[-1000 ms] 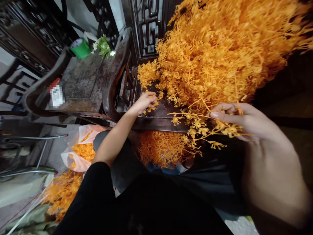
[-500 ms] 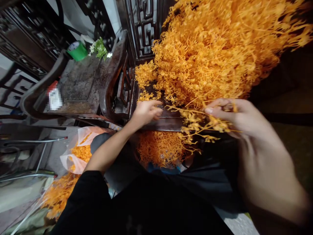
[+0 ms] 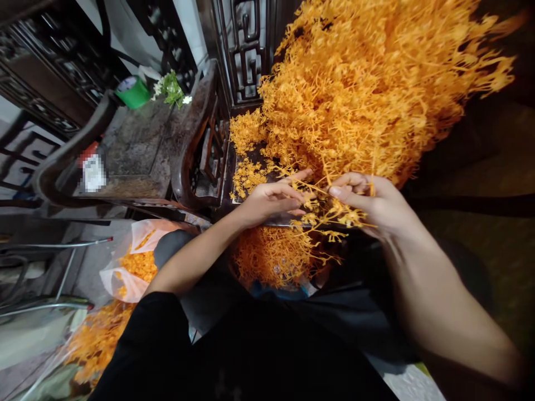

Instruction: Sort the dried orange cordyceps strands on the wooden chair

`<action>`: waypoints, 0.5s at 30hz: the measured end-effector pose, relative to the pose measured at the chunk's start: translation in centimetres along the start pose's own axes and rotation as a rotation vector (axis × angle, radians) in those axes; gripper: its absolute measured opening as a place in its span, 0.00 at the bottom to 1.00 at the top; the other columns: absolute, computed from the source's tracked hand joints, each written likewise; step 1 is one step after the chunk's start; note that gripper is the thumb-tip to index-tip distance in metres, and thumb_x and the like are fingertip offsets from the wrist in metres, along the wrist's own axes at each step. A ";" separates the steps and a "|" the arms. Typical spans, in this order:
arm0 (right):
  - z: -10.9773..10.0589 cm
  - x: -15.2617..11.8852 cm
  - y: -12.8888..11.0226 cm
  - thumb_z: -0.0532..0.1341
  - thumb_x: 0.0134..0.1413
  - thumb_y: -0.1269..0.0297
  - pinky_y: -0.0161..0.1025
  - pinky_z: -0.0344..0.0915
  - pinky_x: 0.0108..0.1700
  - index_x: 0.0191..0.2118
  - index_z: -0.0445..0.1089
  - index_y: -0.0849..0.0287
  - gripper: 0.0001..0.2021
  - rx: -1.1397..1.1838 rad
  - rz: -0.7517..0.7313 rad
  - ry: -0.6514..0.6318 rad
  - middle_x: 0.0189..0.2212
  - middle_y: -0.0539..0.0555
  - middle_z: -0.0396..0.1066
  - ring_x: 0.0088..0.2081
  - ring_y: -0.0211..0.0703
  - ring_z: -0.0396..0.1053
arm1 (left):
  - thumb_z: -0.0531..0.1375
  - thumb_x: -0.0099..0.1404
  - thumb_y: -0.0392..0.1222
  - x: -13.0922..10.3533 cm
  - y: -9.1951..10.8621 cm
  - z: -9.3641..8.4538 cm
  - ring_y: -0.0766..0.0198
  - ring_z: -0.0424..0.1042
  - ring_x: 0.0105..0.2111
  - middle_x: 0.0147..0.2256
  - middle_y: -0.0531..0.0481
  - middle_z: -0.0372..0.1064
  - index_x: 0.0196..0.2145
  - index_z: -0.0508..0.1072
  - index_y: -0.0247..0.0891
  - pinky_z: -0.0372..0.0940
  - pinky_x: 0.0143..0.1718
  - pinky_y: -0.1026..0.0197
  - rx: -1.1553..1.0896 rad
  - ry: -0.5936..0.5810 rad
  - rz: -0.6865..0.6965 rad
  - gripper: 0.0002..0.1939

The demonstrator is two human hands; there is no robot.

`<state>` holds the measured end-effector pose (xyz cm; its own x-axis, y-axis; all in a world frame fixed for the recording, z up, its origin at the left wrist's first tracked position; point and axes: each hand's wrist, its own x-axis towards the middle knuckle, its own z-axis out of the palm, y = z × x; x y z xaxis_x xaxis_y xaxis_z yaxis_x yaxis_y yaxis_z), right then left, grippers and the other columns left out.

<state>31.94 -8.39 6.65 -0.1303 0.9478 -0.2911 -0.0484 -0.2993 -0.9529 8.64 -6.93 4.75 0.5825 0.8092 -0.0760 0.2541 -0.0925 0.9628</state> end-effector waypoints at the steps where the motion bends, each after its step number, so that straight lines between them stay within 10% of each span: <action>1: 0.1 0.1 0.2 0.79 0.37 0.55 0.36 0.57 0.27 0.29 0.74 0.57 0.18 -0.016 -0.013 -0.003 0.23 0.49 0.69 0.24 0.36 0.62 | 0.59 0.74 0.39 0.0 0.1 0.0 0.54 0.71 0.62 0.69 0.42 0.60 0.45 0.79 0.42 0.76 0.48 0.52 -0.007 -0.001 0.006 0.09; 8: 0.7 0.4 1.6 0.75 0.46 0.48 0.36 0.56 0.27 0.32 0.74 0.55 0.18 -0.197 -0.156 0.064 0.23 0.48 0.66 0.24 0.36 0.59 | 0.65 0.68 0.41 0.3 -0.3 0.6 0.59 0.74 0.58 0.54 0.43 0.78 0.39 0.82 0.40 0.72 0.54 0.55 0.048 0.111 0.049 0.06; 15: 0.6 -0.2 0.2 0.75 0.45 0.48 0.34 0.43 0.18 0.33 0.73 0.56 0.19 -0.300 0.056 0.027 0.14 0.44 0.55 0.15 0.32 0.49 | 0.54 0.68 0.33 0.2 -1.4 -0.6 0.59 0.78 0.38 0.37 0.44 0.80 0.36 0.80 0.39 0.70 0.43 0.54 0.848 0.117 0.109 0.14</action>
<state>31.38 -8.74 6.55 -0.0983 0.9346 -0.3418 0.2535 -0.3086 -0.9168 7.89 -6.31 3.51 0.5656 0.8210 0.0777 0.7194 -0.5372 0.4403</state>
